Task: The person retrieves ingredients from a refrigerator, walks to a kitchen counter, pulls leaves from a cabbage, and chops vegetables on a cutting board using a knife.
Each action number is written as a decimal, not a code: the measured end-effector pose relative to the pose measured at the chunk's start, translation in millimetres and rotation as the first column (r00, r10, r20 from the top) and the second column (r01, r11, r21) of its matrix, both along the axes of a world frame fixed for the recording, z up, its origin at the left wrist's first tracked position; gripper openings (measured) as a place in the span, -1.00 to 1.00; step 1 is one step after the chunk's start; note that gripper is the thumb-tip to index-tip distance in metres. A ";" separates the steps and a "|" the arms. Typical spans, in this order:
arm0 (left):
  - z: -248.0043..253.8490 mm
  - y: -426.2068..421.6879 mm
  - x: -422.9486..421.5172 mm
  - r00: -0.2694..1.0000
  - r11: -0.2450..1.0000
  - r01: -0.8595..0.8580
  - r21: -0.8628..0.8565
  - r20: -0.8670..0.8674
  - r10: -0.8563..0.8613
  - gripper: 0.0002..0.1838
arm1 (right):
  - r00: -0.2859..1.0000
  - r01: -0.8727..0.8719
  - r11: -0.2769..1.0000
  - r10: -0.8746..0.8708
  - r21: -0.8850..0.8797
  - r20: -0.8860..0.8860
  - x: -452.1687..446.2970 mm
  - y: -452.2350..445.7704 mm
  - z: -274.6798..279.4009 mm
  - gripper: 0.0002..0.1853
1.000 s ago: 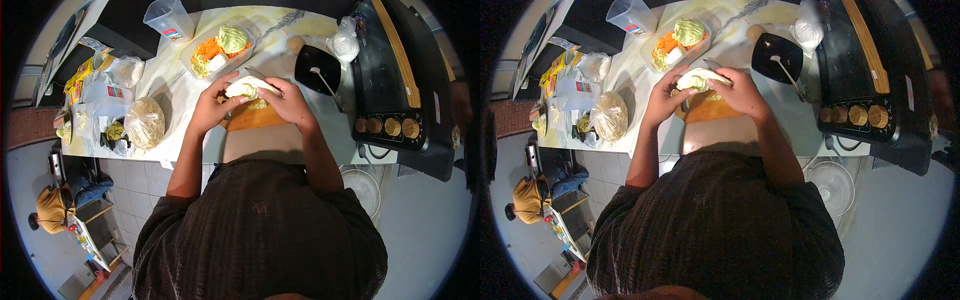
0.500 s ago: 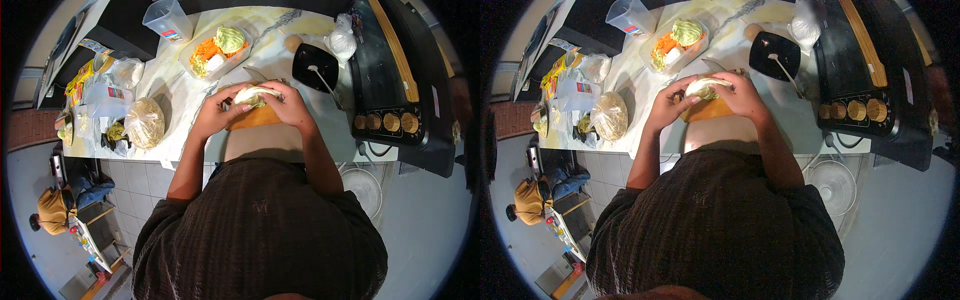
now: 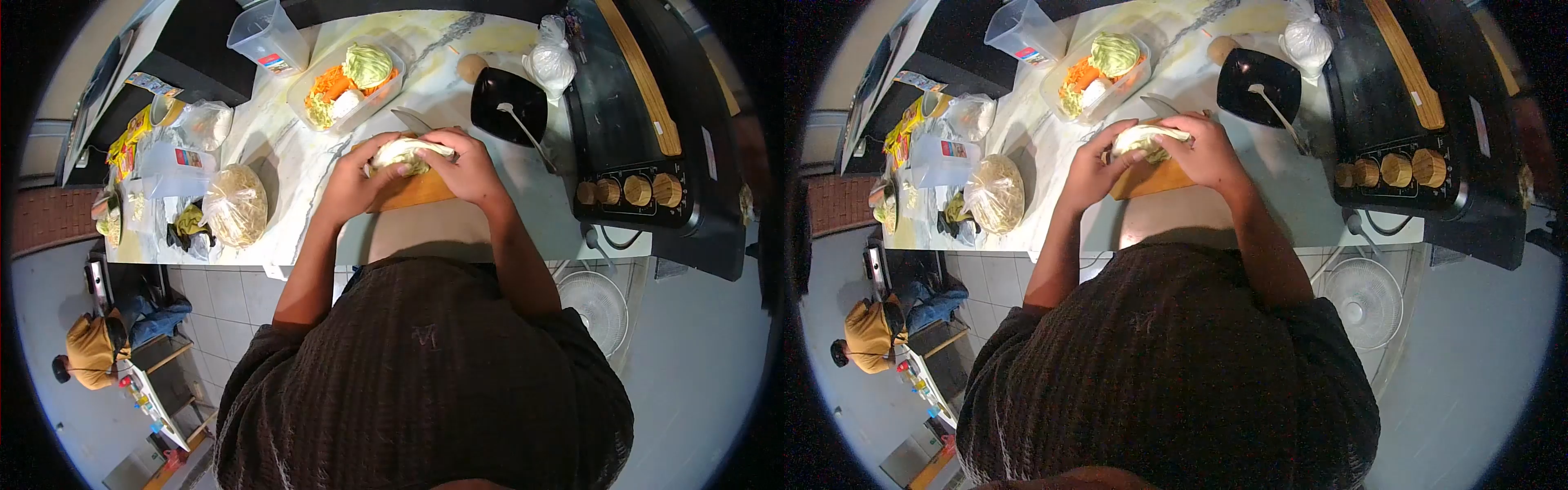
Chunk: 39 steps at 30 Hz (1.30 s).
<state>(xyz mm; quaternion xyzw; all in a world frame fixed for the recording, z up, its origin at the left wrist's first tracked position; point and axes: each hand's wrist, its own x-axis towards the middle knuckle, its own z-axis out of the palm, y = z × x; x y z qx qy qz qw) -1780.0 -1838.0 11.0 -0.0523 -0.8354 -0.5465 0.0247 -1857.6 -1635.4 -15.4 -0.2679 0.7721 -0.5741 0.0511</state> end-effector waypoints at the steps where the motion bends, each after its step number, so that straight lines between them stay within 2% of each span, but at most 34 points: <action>1: 5.7 -3.6 -2.2 0.996 1.000 -0.031 0.007 0.088 0.030 -0.48 | 0.998 0.003 1.000 -0.004 0.015 0.070 0.6 0.2 3.3 -0.70; 2: 8.6 -8.5 -4.8 0.983 0.998 -0.061 0.011 0.175 0.058 -0.48 | 0.990 0.006 1.000 -0.010 0.030 0.140 0.6 0.8 4.9 -0.68; 3: 2.6 -17.2 -9.7 0.998 0.997 -0.056 -0.048 0.030 0.058 -0.48 | 0.990 0.009 0.999 -0.013 0.031 0.139 0.0 2.8 3.5 -0.68; 6: 4.0 -41.8 -31.5 0.956 0.952 -0.271 -0.139 -0.154 0.249 -0.50 | 0.984 0.063 0.995 -0.050 -0.071 0.173 -1.5 16.6 -4.4 -0.67; 8: 18.9 -56.3 -48.9 0.908 0.881 -0.415 -0.230 -0.170 0.383 -0.50 | 0.986 0.142 0.951 -0.159 0.276 0.041 -1.2 34.5 -8.8 -0.65; 9: 13.4 -67.9 -58.4 0.875 0.840 -0.477 -0.259 -0.227 0.427 -0.48 | 0.984 0.168 0.914 -0.178 0.369 -0.009 0.6 43.9 -16.6 -0.64; 10: 12.3 -74.6 -64.4 0.848 0.802 -0.522 -0.292 -0.276 0.452 -0.45 | 0.985 0.165 0.914 -0.175 0.370 -0.009 5.8 46.8 -12.1 -0.64; 12: -6.1 -89.9 -71.8 0.813 0.627 -0.580 -0.520 -0.417 0.407 -0.45 | 0.965 0.181 0.772 -0.258 0.609 0.041 21.8 54.0 0.7 -0.57; 13: -3.0 -83.6 -69.1 0.814 0.629 -0.578 -0.520 -0.415 0.406 -0.45 | 0.965 0.181 0.771 -0.260 0.610 0.042 30.4 57.9 0.0 -0.57; 14: 4.5 -70.3 -62.5 0.726 0.423 -0.687 -0.590 -0.580 0.370 -0.46 | 0.964 0.219 0.745 -0.263 0.630 -0.023 39.3 61.9 -2.8 -0.55; 16: 5.7 -50.3 -50.2 0.638 0.206 -0.770 -0.604 -0.718 0.278 -0.48 | 0.958 0.260 0.716 -0.274 0.648 -0.081 52.4 67.3 -9.8 -0.53; 18: -10.9 -34.4 -35.1 0.788 0.662 -0.575 -0.481 -0.545 0.287 -0.54 | 0.953 0.246 0.681 -0.298 0.690 -0.045 61.9 71.5 -17.1 -0.49; 20: -46.7 -10.6 -22.3 0.907 0.929 -0.225 -0.294 -0.410 0.090 -0.63 | 0.948 0.239 0.694 -0.318 0.679 -0.009 63.4 70.2 -22.0 -0.53; 22: -53.6 19.4 -10.7 0.967 0.911 -0.179 -0.370 -0.239 0.093 -0.71 | 0.941 0.237 0.706 -0.337 0.667 0.022 66.4 68.7 -29.4 -0.57; 24: -66.7 29.4 -11.2 0.957 0.905 -0.202 -0.375 -0.274 0.100 -0.74 | 0.946 0.300 0.729 -0.308 0.616 -0.096 69.6 65.5 -40.0 -0.72; 28: -87.8 30.6 -11.7 0.921 0.887 -0.258 -0.383 -0.376 0.105 -0.81 | 0.947 0.302 0.749 -0.305 0.589 -0.098 81.1 59.1 -23.9 -0.76; 30: -91.0 29.8 -7.4 0.926 0.879 -0.264 -0.398 -0.360 0.115 -0.83 | 0.926 0.206 0.875 -0.320 0.438 0.203 83.9 56.4 -10.2 -0.73; 31: -90.8 29.5 -5.8 0.929 0.869 -0.270 -0.413 -0.348 0.124 -0.84 | 0.925 0.205 0.874 -0.320 0.440 0.204 85.9 57.3 -16.9 -0.73; 33: -91.0 31.5 -3.3 0.924 0.867 -0.281 -0.412 -0.361 0.128 -0.85 | 0.941 0.098 0.801 -0.268 0.591 0.208 91.6 60.8 -35.4 -0.68; 37: -85.4 32.4 -0.1 0.916 0.853 -0.293 -0.431 -0.383 0.121 -0.85 | 0.908 0.143 0.788 -0.345 0.599 0.236 97.3 53.8 -27.3 -0.70; 39: -78.0 34.6 -1.5 0.924 0.881 -0.262 -0.394 -0.365 0.112 -0.86 | 0.923 0.186 0.767 -0.351 0.615 0.160 98.9 53.3 -35.8 -0.70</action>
